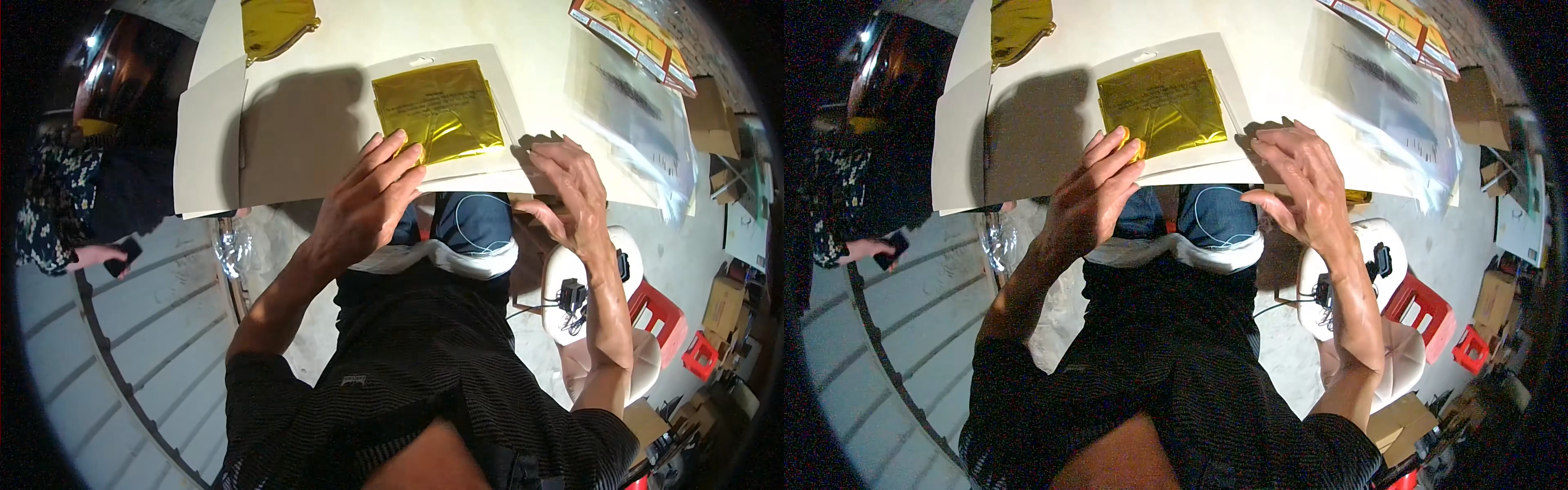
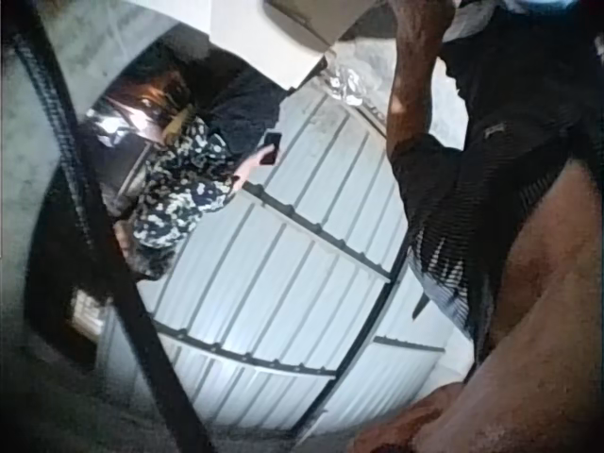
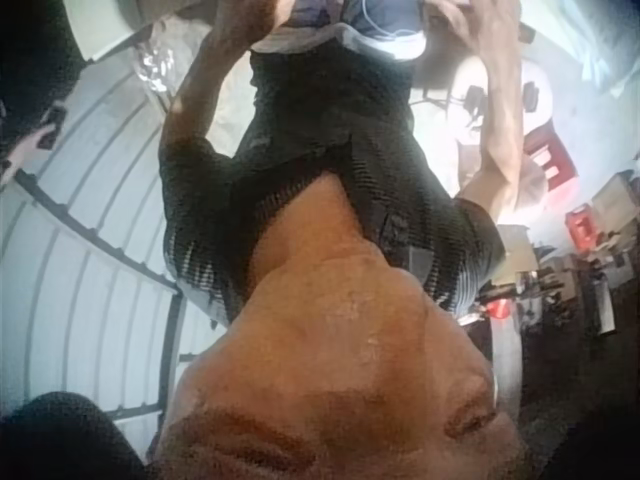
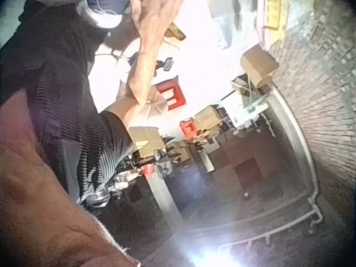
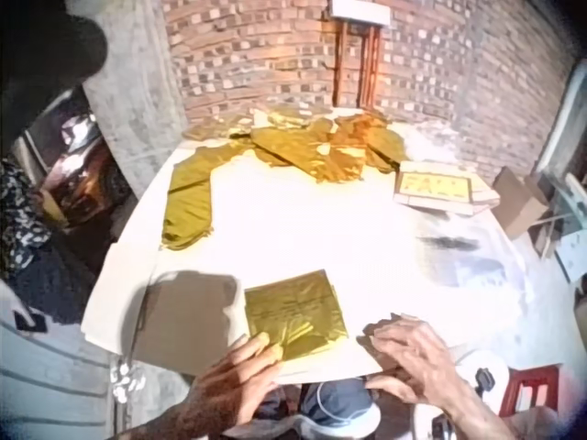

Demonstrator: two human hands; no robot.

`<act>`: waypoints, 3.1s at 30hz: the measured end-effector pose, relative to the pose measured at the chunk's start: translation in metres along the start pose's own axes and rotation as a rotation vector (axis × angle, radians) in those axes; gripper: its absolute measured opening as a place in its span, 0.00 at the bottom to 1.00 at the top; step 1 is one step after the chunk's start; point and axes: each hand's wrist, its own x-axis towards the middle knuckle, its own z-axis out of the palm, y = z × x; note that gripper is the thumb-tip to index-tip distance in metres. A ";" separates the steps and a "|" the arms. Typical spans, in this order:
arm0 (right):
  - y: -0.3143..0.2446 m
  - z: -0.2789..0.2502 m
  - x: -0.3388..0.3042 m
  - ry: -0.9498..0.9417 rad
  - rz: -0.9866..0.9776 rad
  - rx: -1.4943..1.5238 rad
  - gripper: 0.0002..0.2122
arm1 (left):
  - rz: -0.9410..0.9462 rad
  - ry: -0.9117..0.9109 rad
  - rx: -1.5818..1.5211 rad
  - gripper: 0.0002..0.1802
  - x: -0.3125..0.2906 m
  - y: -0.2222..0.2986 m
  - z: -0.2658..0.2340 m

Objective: Unfolding and flattening star-shaped gold foil balloons on a workstation table.

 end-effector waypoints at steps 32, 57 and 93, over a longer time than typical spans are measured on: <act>0.007 -0.001 0.040 -0.165 0.428 0.188 0.12 | -0.193 0.110 -0.137 0.11 0.016 0.002 -0.005; -0.035 0.030 0.023 -0.365 -0.108 -0.168 0.43 | -0.117 -0.300 0.071 0.60 0.011 0.046 -0.012; 0.035 0.007 0.130 -0.166 0.870 0.769 0.11 | -0.191 -0.184 0.013 0.65 0.001 0.033 -0.019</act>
